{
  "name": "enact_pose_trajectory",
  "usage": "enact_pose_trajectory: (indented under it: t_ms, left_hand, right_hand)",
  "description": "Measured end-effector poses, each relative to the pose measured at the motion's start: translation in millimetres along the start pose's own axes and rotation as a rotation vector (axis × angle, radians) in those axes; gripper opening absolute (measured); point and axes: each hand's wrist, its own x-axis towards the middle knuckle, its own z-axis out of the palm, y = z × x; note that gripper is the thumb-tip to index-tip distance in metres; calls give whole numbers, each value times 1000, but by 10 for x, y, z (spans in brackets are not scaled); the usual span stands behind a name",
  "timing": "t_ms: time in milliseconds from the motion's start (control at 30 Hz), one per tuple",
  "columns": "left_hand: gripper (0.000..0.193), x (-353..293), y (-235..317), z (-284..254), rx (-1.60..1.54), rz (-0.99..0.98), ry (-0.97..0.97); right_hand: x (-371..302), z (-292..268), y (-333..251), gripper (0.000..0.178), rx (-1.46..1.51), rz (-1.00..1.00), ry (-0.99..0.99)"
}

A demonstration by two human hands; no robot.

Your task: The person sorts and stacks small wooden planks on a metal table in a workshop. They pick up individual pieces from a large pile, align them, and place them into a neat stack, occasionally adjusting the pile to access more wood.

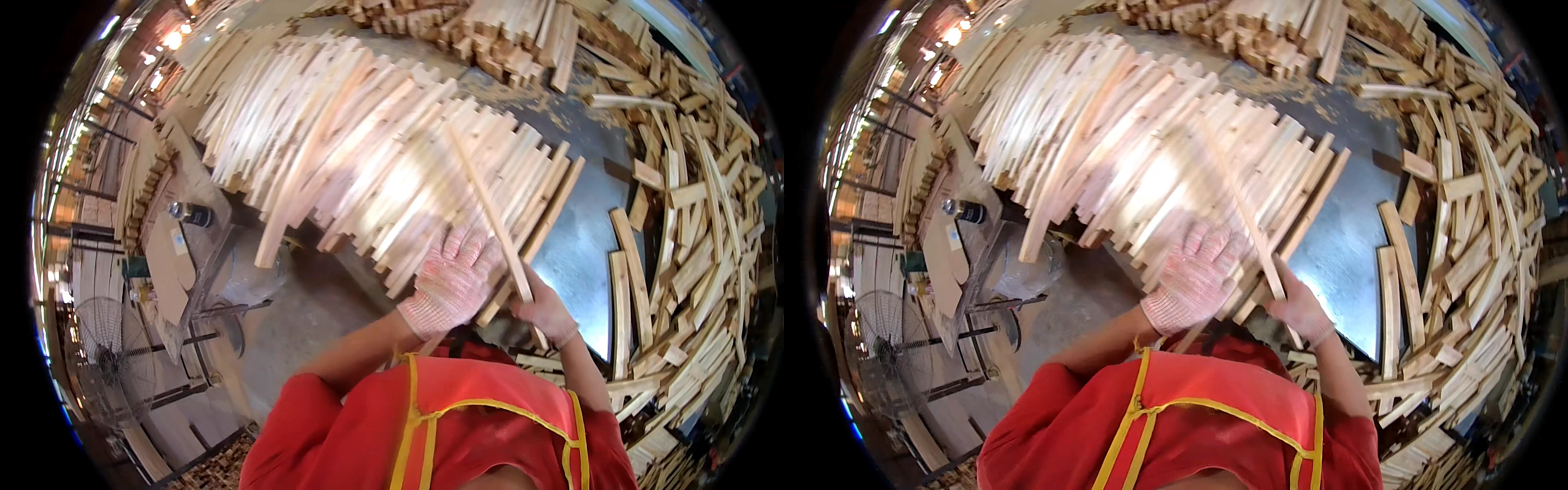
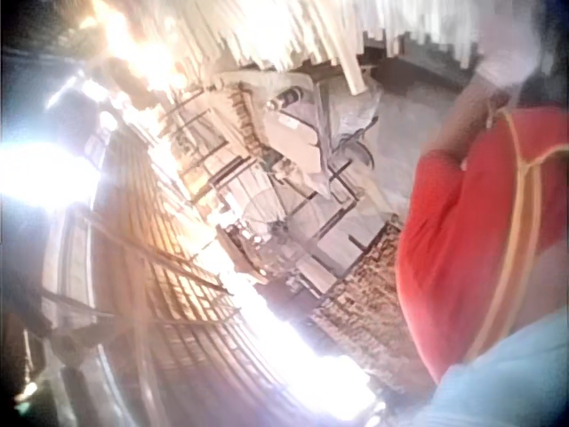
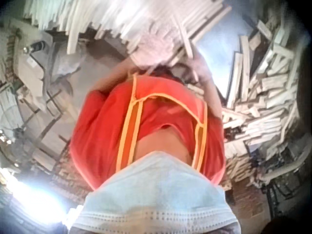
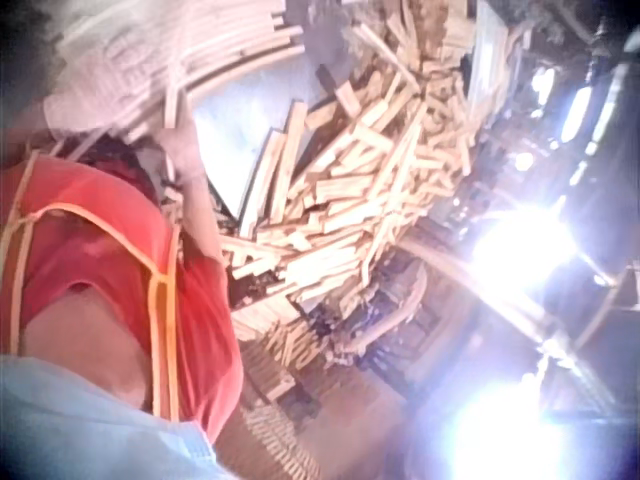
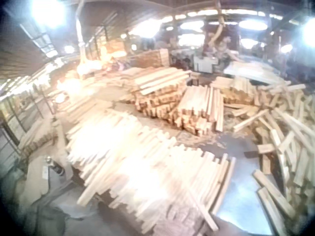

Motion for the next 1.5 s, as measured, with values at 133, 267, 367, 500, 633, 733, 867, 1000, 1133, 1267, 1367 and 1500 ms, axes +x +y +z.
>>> enact_pose_trajectory:
  t_ms: [133, 267, 367, 500, 633, 733, 867, 1000, 1133, 1267, 1367, 1500]
  left_hand:
    - [25, -174, -763, -219, 129, 147, -329]
    - [26, -217, -1339, -153, 249, -122, -614]
    - [24, 162, -1848, -186, 44, -486, -609]
    - [47, -9, -2926, 166, 566, -435, -418]
    - [59, -167, -3181, 482, 480, -568, -400]
    - [66, -95, -3071, 427, 407, -738, -337]
    - [68, 72, -3065, 222, 302, -903, -381]
    - [67, 116, -2970, 373, 319, -914, -428]
    - [65, 44, -3061, 478, 504, -708, -229]
    - [65, -107, -3270, 716, 646, -563, -152]
    - [65, 83, -3050, 536, 624, -677, -274]
    - [69, -408, -2580, 372, 480, -618, -39]
  right_hand:
    - [-164, 123, -567, 87, -637, -262, -101]
    - [90, -124, -492, 91, -734, -693, 661]
    - [354, -327, 234, 92, -154, -451, 863]
    - [476, -175, 1098, 89, -157, 44, 633]
    - [544, 37, 1150, 90, -4, 141, 474]
    - [620, 185, 871, 84, 316, 185, 519]
    - [763, 228, 847, 77, 554, 24, 385]
    - [924, 213, 1042, 72, 582, -14, 436]
    - [863, 169, 939, 76, 654, -41, 355]
    - [888, 173, 375, 84, 473, -1, 214]
    - [900, 164, 373, 88, 466, 8, 208]
    - [909, 165, 657, 95, 545, -61, 289]
